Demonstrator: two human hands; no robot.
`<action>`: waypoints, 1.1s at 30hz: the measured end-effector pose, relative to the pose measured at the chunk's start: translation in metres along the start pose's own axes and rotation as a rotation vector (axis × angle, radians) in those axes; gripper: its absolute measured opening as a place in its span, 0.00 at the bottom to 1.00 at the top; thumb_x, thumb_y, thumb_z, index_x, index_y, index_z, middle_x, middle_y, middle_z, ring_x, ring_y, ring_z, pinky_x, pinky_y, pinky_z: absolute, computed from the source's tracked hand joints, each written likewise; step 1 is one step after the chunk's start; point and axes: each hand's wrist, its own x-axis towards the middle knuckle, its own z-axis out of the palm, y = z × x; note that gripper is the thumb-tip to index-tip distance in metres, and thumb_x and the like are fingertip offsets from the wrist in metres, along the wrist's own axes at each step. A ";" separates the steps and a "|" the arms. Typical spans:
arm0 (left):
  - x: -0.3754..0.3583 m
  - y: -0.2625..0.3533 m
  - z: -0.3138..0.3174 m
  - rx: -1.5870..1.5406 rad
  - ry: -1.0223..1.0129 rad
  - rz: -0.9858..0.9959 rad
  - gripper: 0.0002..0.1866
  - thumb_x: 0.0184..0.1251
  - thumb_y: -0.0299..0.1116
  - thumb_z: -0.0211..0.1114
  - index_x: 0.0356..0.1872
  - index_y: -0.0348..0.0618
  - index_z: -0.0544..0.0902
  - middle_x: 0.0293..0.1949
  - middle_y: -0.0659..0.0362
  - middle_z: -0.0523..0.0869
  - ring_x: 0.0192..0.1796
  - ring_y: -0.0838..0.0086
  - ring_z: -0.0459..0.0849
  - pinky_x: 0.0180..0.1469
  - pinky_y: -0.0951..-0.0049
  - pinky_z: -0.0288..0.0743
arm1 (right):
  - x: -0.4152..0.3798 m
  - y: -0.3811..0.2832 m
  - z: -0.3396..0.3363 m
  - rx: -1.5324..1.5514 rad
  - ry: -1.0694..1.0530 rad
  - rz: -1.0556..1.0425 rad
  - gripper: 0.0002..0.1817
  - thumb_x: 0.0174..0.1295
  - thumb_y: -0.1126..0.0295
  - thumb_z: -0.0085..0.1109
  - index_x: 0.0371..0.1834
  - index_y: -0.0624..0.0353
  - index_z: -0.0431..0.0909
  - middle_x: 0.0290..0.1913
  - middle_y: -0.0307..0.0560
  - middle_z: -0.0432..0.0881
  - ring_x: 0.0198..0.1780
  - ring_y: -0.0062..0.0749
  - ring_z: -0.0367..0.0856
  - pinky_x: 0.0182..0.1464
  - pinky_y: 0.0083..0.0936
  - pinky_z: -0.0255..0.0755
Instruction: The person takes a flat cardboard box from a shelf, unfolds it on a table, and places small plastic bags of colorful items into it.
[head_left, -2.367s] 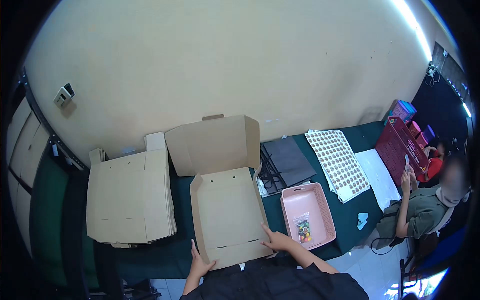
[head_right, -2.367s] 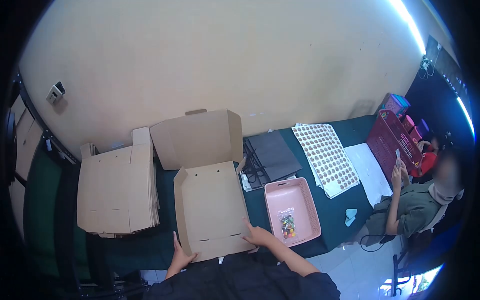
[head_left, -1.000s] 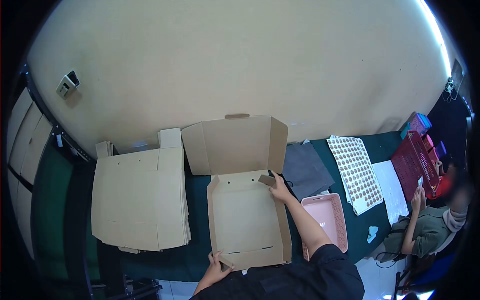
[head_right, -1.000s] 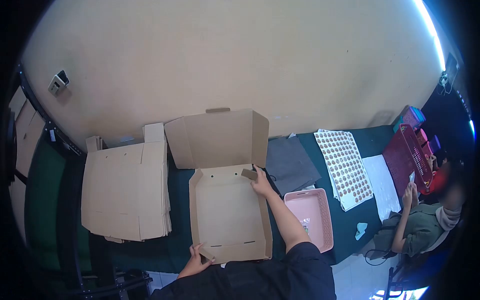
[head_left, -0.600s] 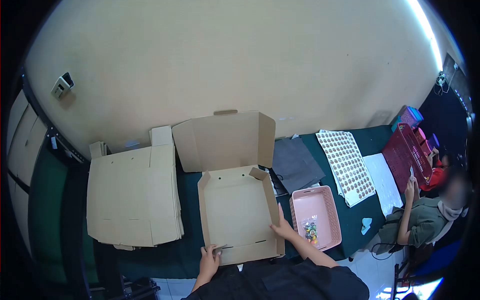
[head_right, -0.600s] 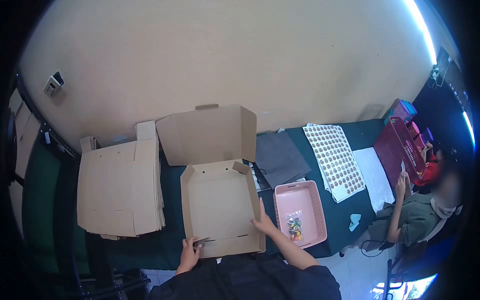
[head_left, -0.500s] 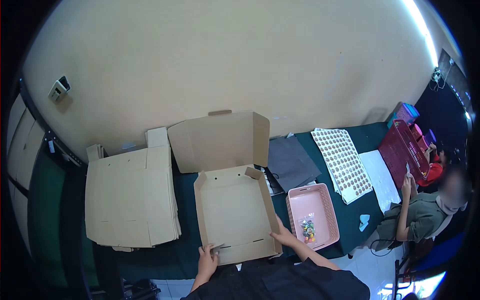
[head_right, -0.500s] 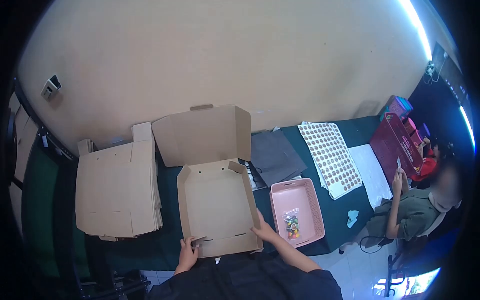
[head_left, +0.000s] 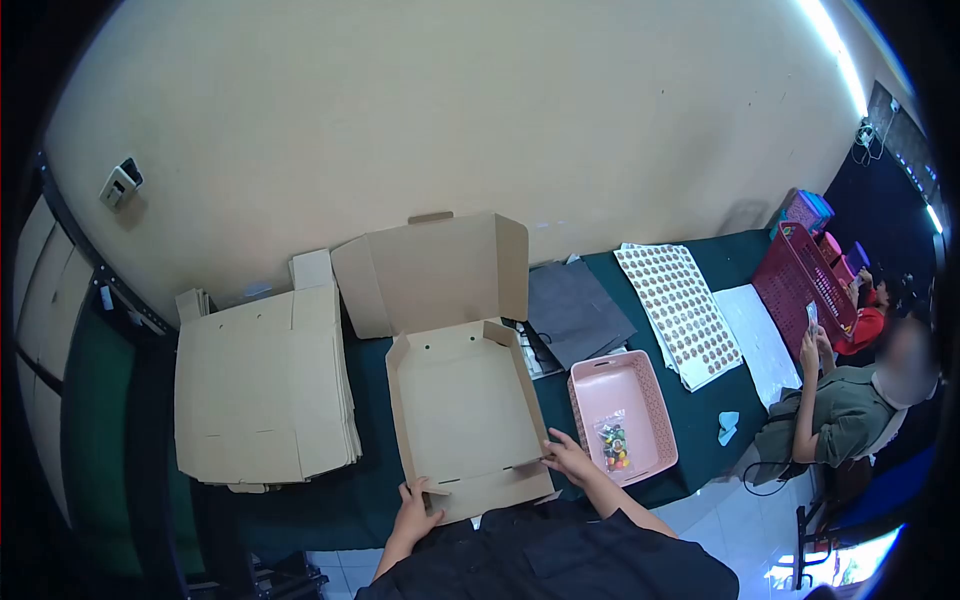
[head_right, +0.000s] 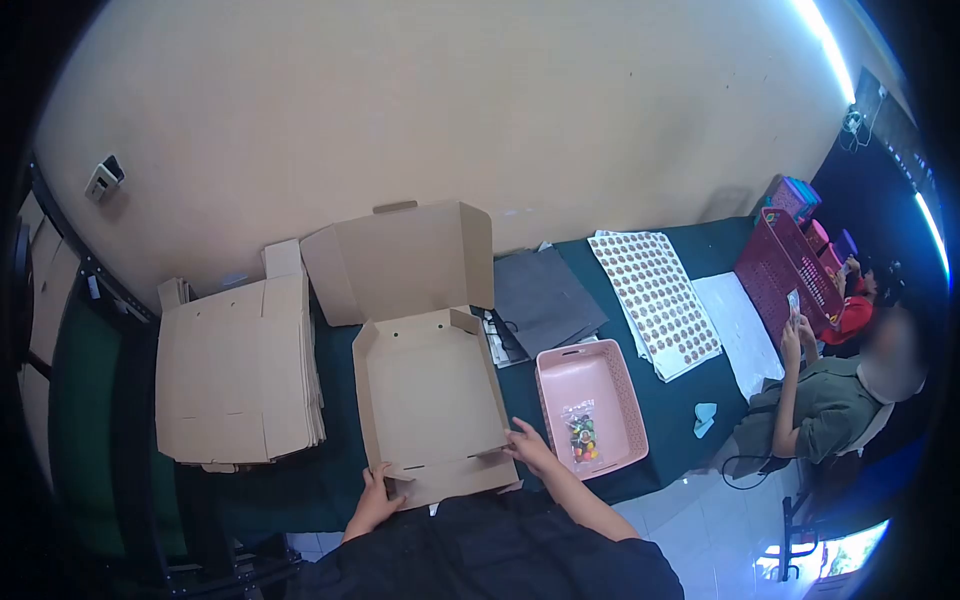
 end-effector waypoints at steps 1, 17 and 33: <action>0.000 -0.002 0.000 -0.001 -0.003 -0.003 0.36 0.48 0.32 0.66 0.59 0.53 0.58 0.54 0.39 0.58 0.44 0.44 0.76 0.47 0.59 0.74 | -0.002 0.003 0.000 -0.010 -0.059 -0.009 0.31 0.61 0.75 0.46 0.68 0.54 0.47 0.58 0.48 0.66 0.53 0.27 0.71 0.53 0.28 0.70; -0.001 -0.007 -0.033 0.294 -0.129 0.033 0.48 0.46 0.16 0.56 0.68 0.60 0.42 0.44 0.42 0.77 0.41 0.49 0.78 0.41 0.58 0.74 | -0.059 0.040 -0.037 -0.854 -0.209 -0.204 0.31 0.46 0.72 0.64 0.56 0.66 0.64 0.44 0.51 0.78 0.47 0.34 0.77 0.52 0.27 0.70; -0.005 -0.010 -0.026 0.284 0.076 0.097 0.10 0.55 0.35 0.59 0.40 0.58 0.81 0.27 0.52 0.80 0.31 0.57 0.79 0.33 0.63 0.74 | -0.073 -0.026 -0.009 -0.480 -0.004 -0.605 0.08 0.51 0.85 0.52 0.34 0.65 0.76 0.38 0.50 0.79 0.41 0.31 0.79 0.44 0.21 0.72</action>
